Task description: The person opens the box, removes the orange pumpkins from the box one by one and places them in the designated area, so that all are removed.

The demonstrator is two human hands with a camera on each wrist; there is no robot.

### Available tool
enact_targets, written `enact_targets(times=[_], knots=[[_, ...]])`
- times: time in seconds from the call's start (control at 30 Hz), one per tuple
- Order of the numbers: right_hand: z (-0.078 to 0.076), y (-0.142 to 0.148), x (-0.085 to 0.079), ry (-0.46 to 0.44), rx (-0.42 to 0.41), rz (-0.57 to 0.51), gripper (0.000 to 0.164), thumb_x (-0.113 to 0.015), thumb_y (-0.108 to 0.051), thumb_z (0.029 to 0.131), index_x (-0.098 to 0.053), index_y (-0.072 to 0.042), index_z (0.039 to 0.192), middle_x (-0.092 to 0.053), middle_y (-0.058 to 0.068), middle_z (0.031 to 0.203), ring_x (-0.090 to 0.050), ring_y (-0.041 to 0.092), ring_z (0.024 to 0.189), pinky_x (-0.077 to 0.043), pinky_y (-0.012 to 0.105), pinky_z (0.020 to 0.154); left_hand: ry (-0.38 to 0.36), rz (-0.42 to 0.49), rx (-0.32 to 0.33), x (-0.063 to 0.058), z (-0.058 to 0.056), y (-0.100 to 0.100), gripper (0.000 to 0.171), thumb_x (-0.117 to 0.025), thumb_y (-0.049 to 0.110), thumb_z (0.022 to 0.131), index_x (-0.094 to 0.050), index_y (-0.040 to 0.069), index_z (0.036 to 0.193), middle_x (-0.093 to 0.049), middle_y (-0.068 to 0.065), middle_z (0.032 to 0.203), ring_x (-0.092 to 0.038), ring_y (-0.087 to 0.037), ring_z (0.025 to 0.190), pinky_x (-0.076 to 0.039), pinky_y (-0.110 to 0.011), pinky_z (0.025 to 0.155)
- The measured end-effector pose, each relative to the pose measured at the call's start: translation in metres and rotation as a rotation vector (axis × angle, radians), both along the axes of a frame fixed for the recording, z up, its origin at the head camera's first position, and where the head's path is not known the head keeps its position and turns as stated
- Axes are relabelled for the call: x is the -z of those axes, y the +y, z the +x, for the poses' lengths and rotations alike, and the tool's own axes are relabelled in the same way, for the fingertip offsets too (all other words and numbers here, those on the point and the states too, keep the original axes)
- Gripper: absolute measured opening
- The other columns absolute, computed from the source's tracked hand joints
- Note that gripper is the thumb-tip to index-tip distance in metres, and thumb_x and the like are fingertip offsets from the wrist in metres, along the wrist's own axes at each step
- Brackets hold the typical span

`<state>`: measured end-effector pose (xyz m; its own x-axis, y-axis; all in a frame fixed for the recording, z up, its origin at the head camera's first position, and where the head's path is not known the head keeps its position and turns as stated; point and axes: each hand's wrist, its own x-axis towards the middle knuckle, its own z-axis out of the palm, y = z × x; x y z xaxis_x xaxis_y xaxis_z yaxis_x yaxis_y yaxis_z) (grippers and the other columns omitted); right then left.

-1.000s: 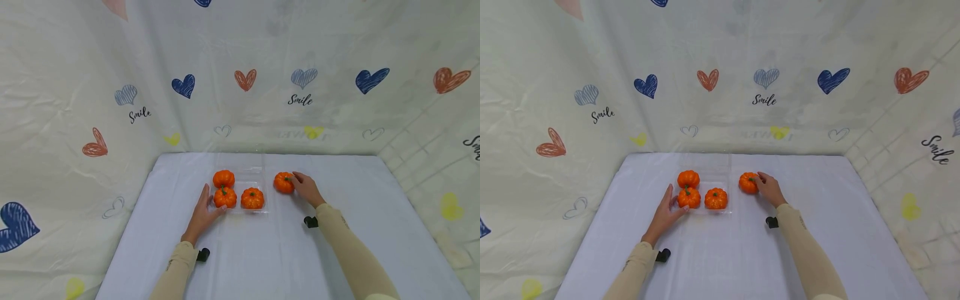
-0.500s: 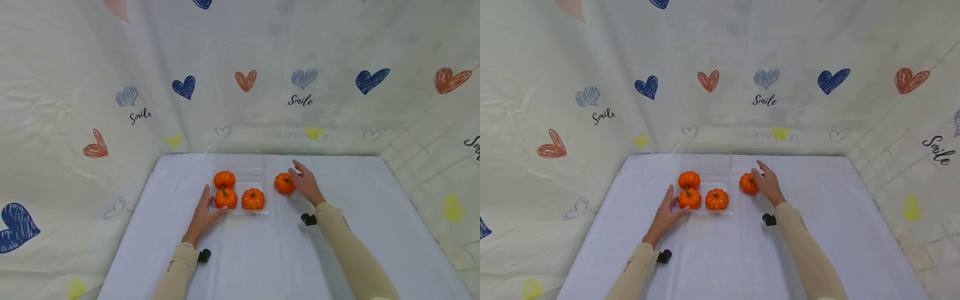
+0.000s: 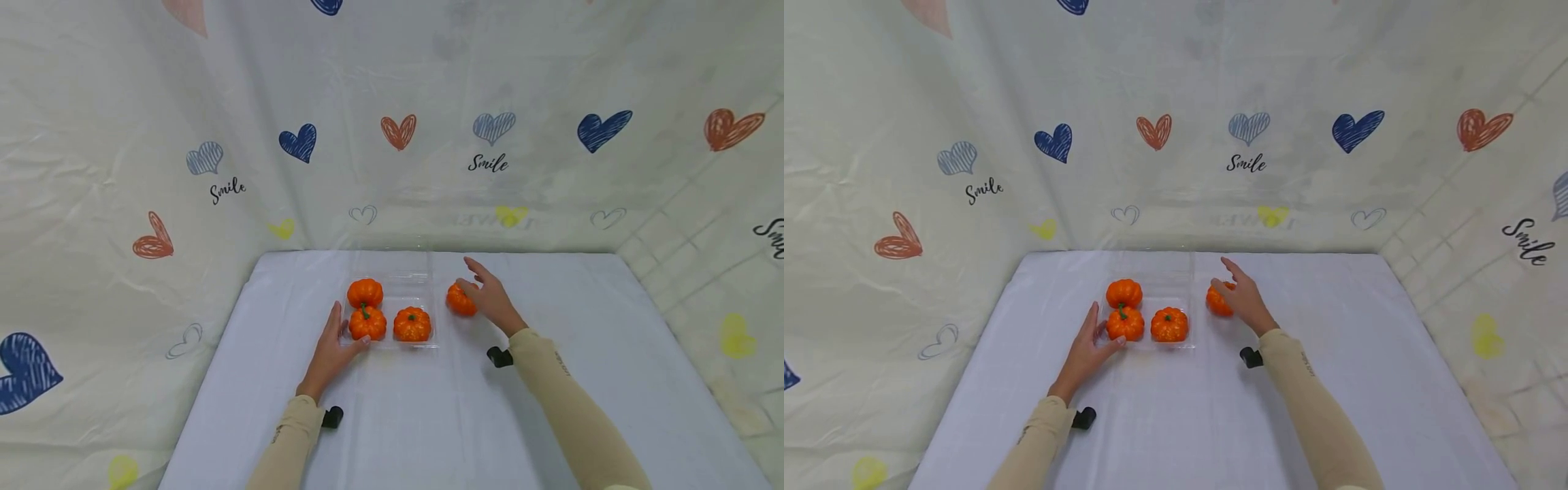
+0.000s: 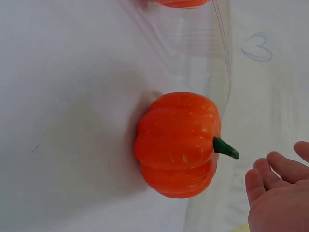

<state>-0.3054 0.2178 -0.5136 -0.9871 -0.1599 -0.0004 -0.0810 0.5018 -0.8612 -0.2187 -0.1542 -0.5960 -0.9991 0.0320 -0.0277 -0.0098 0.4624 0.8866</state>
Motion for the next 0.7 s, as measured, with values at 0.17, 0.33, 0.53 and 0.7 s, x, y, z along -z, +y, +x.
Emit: enact_targets(times=[0.17, 0.33, 0.53, 0.7], knots=[[0.003, -0.011, -0.003, -0.017, -0.042, 0.035, 0.076, -0.063, -0.043, 0.107, -0.033, -0.011, 0.169, -0.034, 0.019, 0.170, -0.031, 0.044, 0.154, -0.029, 0.068, 0.122, 0.005, -0.005, -0.001, 0.002, -0.001, -0.001, 0.121, -0.081, 0.064, 0.088, -0.008, 0.023, 0.175, -0.011, -0.002, 0.180, -0.043, -0.033, 0.152, -0.033, -0.052, 0.123], [0.008, -0.021, -0.004, -0.016, -0.085, 0.079, 0.079, -0.067, -0.047, 0.104, -0.035, -0.012, 0.168, -0.038, 0.021, 0.168, -0.032, 0.045, 0.154, -0.028, 0.070, 0.121, 0.000, -0.007, -0.002, 0.001, -0.001, 0.000, 0.121, -0.081, 0.064, 0.088, -0.008, 0.023, 0.175, -0.011, -0.002, 0.179, -0.043, -0.032, 0.153, -0.033, -0.052, 0.123], [0.015, -0.031, -0.004, 0.001, -0.142, 0.079, 0.078, -0.070, -0.044, 0.102, -0.040, -0.012, 0.166, -0.042, 0.020, 0.165, -0.034, 0.044, 0.153, -0.029, 0.070, 0.121, -0.005, -0.006, -0.003, 0.000, 0.000, 0.000, 0.120, -0.081, 0.065, 0.088, -0.009, 0.022, 0.175, -0.012, 0.000, 0.179, -0.043, -0.032, 0.153, -0.034, -0.051, 0.123], [0.022, -0.039, -0.003, 0.018, -0.211, 0.087, 0.077, -0.073, -0.043, 0.100, -0.044, -0.012, 0.164, -0.042, 0.016, 0.167, -0.035, 0.043, 0.154, -0.032, 0.070, 0.119, -0.006, -0.003, 0.000, 0.000, -0.001, 0.000, 0.120, -0.080, 0.065, 0.088, -0.008, 0.023, 0.174, -0.011, 0.001, 0.179, -0.042, -0.031, 0.153, -0.033, -0.050, 0.123]])
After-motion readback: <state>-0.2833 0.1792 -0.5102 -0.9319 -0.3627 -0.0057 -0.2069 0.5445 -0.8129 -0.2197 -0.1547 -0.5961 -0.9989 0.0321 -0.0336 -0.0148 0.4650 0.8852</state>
